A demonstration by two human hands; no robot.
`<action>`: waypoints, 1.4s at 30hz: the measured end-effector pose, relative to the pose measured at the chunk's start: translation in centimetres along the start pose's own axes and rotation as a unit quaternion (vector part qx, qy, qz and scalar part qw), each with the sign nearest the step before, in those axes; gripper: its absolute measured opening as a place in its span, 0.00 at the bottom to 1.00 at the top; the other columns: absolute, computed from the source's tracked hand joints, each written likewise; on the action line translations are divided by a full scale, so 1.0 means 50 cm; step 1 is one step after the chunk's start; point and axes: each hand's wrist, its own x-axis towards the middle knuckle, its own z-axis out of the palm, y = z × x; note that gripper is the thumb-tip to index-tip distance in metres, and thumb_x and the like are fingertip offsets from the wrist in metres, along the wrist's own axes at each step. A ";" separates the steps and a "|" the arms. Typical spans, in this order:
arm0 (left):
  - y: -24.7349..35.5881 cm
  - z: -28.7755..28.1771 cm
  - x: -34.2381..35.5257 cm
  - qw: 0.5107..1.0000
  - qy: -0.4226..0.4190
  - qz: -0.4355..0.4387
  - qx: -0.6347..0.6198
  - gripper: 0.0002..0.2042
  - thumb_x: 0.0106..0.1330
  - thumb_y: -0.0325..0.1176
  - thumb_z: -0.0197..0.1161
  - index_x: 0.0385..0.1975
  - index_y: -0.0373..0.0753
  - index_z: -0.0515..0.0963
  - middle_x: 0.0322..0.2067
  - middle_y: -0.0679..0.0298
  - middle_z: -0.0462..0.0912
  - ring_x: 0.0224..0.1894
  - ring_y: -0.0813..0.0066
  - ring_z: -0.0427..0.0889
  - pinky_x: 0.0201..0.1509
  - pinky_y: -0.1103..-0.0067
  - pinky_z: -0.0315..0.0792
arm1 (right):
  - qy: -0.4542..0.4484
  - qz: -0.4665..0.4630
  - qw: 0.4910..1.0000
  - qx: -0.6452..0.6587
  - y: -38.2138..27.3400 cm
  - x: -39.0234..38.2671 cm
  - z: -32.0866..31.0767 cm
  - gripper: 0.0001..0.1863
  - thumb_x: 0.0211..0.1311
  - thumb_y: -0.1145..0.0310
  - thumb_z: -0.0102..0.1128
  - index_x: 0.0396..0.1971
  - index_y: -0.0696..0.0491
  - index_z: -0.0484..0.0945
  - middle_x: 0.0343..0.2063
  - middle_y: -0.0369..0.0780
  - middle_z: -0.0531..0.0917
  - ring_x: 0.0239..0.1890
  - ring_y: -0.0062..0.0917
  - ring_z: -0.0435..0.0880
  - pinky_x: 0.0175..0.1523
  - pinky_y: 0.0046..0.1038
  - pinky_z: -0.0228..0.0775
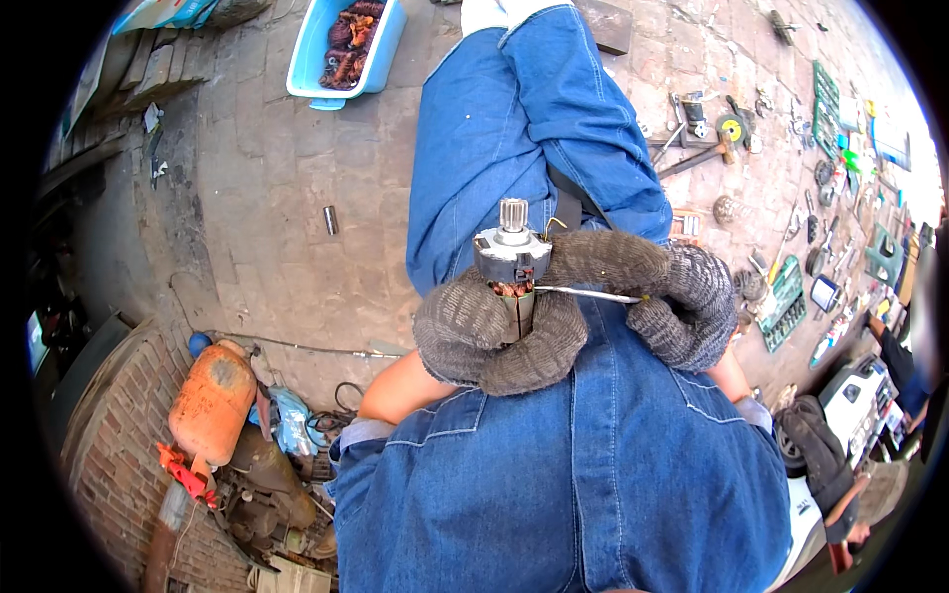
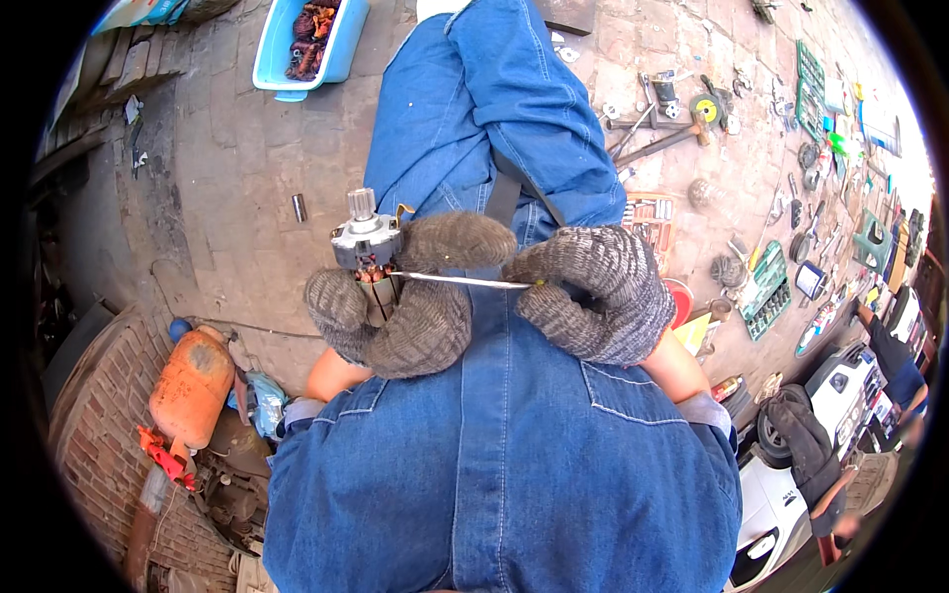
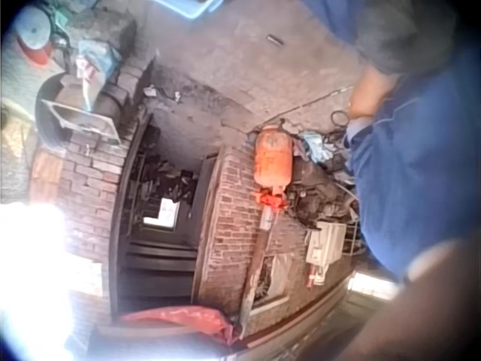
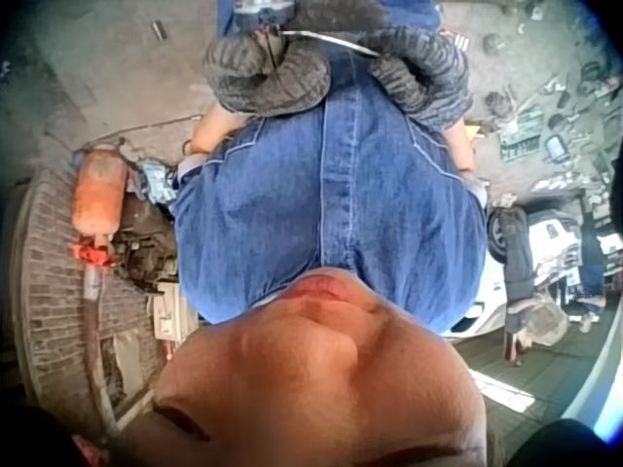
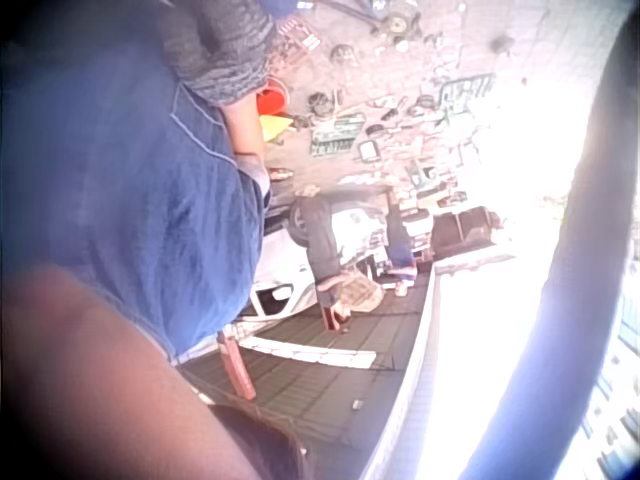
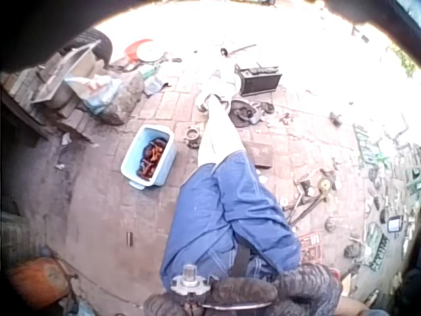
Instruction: The person sits on the ground in a workshop, holding a small electric motor or starter assembly on their lap. They use a screwdriver to adjust internal components, repeatedly prying and turning parts within the device while wearing protective gloves.
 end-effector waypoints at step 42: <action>0.025 0.013 -0.010 0.954 0.134 0.023 0.267 0.31 0.54 0.24 0.57 0.57 0.38 0.52 0.31 0.64 0.74 0.26 0.86 0.71 0.25 0.88 0.68 | -0.001 0.056 0.998 -0.023 0.015 -0.013 -0.013 0.09 0.45 0.71 0.58 0.29 0.56 0.77 0.24 0.41 0.79 0.26 0.29 0.79 0.31 0.26 0.69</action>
